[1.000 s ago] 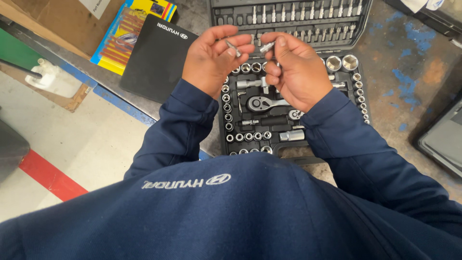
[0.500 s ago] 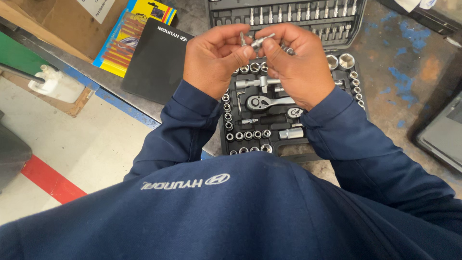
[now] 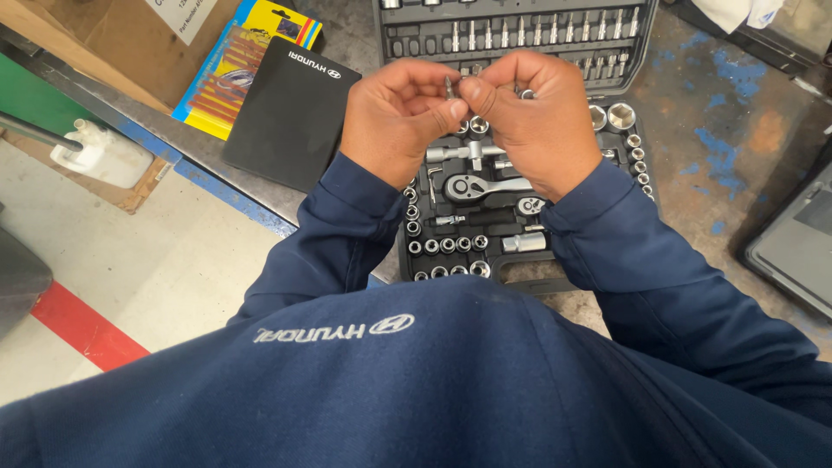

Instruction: The person organizes a socket and bit set by picking up various sockets, bits, and a ratchet, inspecting them, and placing them into designated slots in the open toolkit case. The person handles multiple small metal parts and returns them to their molded compartments.

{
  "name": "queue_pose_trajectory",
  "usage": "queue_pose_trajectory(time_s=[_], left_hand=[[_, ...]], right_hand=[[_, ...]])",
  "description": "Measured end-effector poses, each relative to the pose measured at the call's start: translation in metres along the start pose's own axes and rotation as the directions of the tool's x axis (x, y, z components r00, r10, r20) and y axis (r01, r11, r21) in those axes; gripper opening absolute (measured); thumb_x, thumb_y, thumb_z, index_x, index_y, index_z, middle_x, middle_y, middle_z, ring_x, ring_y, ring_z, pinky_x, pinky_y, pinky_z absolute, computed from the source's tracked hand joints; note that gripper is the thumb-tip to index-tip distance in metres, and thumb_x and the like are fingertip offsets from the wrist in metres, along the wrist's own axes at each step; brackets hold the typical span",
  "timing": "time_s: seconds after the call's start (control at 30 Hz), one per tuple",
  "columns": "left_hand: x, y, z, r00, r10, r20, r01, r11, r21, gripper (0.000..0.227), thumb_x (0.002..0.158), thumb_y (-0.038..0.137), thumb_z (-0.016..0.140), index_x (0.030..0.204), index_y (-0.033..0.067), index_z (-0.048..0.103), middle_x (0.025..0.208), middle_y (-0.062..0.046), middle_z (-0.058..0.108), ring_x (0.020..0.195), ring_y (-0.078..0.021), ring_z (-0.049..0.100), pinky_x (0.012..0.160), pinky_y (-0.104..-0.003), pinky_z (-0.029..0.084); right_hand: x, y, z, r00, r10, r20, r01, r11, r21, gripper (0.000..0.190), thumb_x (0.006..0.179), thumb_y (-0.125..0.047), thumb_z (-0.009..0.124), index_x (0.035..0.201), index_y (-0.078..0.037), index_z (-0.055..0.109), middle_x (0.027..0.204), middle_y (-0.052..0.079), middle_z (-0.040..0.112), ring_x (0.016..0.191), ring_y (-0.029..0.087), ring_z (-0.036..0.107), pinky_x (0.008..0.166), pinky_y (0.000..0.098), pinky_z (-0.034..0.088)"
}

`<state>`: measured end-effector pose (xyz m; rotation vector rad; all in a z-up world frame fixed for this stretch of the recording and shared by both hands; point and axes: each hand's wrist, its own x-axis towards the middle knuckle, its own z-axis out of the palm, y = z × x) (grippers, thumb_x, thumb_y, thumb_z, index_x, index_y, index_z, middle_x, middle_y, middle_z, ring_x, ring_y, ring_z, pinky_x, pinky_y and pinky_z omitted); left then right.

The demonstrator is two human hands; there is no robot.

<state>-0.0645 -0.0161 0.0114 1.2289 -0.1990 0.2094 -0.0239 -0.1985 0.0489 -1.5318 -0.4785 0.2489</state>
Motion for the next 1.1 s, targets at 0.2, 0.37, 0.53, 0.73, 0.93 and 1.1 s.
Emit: queue_pose_trajectory(time_s=[0.2, 0.37, 0.53, 0.73, 0.93, 1.1], left_hand=[[0.000, -0.002, -0.002, 1.000, -0.001, 0.012, 0.000, 1.000, 0.028, 0.025, 0.093, -0.008, 0.076, 0.116, -0.0056, 0.067, 0.100, -0.010, 0.073, 0.089, -0.0132, 0.072, 0.080, -0.028, 0.063], [0.010, -0.042, -0.028, 0.988, -0.053, -0.147, 0.064, 0.995, 0.072, 0.024, 0.089, -0.006, 0.075, 0.112, -0.0045, 0.069, 0.098, -0.010, 0.077, 0.085, -0.0134, 0.075, 0.076, -0.028, 0.064], [0.055, -0.095, -0.091, 0.890, 0.037, -0.454, 0.114, 0.947, 0.302, 0.011, 0.084, -0.001, 0.080, 0.094, -0.0030, 0.077, 0.083, -0.007, 0.077, 0.072, -0.0105, 0.070, 0.068, -0.025, 0.059], [0.118, -0.139, -0.129, 0.863, 0.139, -0.486, 0.120, 0.878, 0.463, 0.007, 0.080, 0.005, 0.081, 0.083, -0.0002, 0.080, 0.075, -0.006, 0.078, 0.067, -0.0111, 0.072, 0.065, -0.027, 0.059], [0.119, -0.153, -0.125, 0.853, 0.238, -0.465, 0.211, 0.658, 0.722, 0.006, 0.080, 0.008, 0.085, 0.082, 0.0045, 0.081, 0.073, -0.009, 0.075, 0.068, -0.0189, 0.067, 0.066, -0.031, 0.054], [0.123, -0.152, -0.129, 0.880, 0.286, -0.379, 0.076, 0.704, 0.707, 0.005, 0.083, 0.006, 0.081, 0.086, 0.0043, 0.078, 0.079, -0.004, 0.077, 0.075, -0.0161, 0.076, 0.073, -0.030, 0.060]], right_hand=[[0.001, 0.003, -0.002, 1.000, -0.008, 0.011, 0.008, 1.000, 0.001, 0.017, 0.102, -0.015, 0.076, 0.095, -0.002, 0.068, 0.074, -0.006, 0.058, 0.060, 0.000, 0.046, 0.050, 0.0198, 0.035], [0.001, 0.010, -0.003, 0.985, 0.172, 0.009, -0.169, 0.956, 0.240, 0.018, 0.103, -0.019, 0.070, 0.096, -0.004, 0.066, 0.066, -0.006, 0.051, 0.054, 0.001, 0.041, 0.048, 0.0208, 0.031], [-0.003, 0.019, -0.006, 0.974, 0.222, 0.033, -0.224, 0.946, 0.234, 0.017, 0.103, -0.019, 0.069, 0.095, -0.005, 0.064, 0.067, -0.008, 0.047, 0.055, 0.002, 0.037, 0.049, 0.0210, 0.029], [-0.004, 0.024, -0.004, 0.974, 0.220, 0.049, -0.225, 0.953, 0.204, 0.018, 0.102, -0.019, 0.069, 0.093, -0.005, 0.064, 0.070, -0.006, 0.052, 0.055, 0.002, 0.039, 0.047, 0.0218, 0.030], [-0.003, 0.031, -0.013, 0.969, 0.238, 0.063, -0.246, 0.943, 0.223, 0.017, 0.102, -0.020, 0.070, 0.095, -0.004, 0.065, 0.073, -0.006, 0.053, 0.056, 0.001, 0.039, 0.047, 0.0212, 0.029], [0.002, 0.035, -0.016, 0.974, 0.216, 0.066, -0.224, 0.961, 0.159, 0.016, 0.103, -0.020, 0.069, 0.098, -0.005, 0.067, 0.075, -0.007, 0.054, 0.058, 0.001, 0.040, 0.049, 0.0211, 0.032]])
